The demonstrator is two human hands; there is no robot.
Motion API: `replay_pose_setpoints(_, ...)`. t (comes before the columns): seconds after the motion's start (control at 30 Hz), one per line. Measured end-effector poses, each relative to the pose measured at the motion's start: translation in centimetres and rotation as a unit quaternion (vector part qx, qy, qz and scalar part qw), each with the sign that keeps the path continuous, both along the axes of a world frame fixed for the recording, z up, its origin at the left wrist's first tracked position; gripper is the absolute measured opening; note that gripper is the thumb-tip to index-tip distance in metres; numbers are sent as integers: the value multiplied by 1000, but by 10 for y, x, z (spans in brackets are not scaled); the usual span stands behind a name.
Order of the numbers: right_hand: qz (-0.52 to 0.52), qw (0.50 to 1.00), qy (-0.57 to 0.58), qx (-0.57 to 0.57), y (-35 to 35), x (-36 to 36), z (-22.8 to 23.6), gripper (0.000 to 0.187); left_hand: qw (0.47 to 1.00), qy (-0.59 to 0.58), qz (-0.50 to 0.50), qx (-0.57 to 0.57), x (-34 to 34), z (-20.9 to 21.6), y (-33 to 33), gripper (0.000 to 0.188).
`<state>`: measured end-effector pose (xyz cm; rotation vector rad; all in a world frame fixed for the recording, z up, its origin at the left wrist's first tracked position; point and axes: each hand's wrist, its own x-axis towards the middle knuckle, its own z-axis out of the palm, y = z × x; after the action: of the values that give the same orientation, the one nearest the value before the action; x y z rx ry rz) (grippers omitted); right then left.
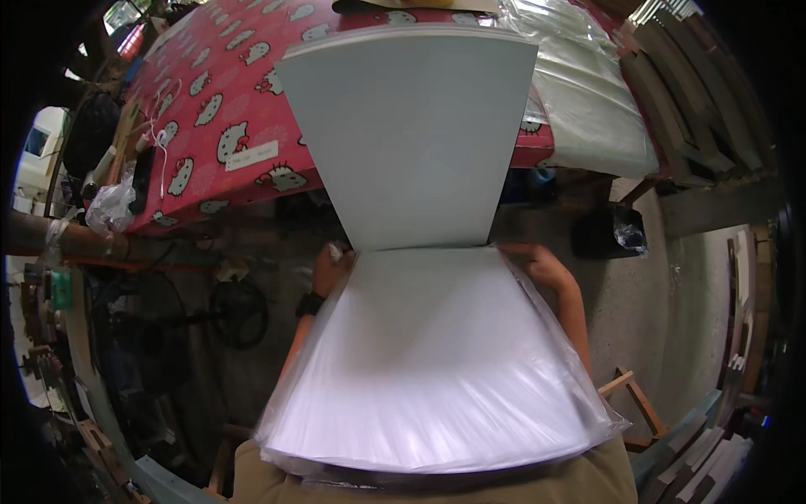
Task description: The person wraps individual books in clear plastic film by hand. The person places each book into a plastic sleeve, smooths the film, and stacks the wrapped books.
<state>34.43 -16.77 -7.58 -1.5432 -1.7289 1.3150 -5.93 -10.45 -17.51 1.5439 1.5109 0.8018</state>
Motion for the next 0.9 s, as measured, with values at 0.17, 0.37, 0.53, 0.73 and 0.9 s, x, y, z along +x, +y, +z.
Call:
replay_pose_setpoints(0.17,167,954,214,128,0,-45,129,32,985,87,80,127,-42,29,5,26)
replay_pose_setpoints(0.37,178,970,-116,119,6,-70,14,24,974,-219,32,51,-13,222,25,37)
replay_pose_setpoints(0.53,75,993,49,74,69,-108,137,20,796,-555,-241,12,30,293,36,56)
replay_pose_setpoints(0.73,-6,932,165,323,81,-157,187,11,795,-582,-168,-22,99,288,36,50)
replay_pose_setpoints(0.9,-66,960,184,199,77,-140,183,10,924,-353,-142,-31,99,274,31,43)
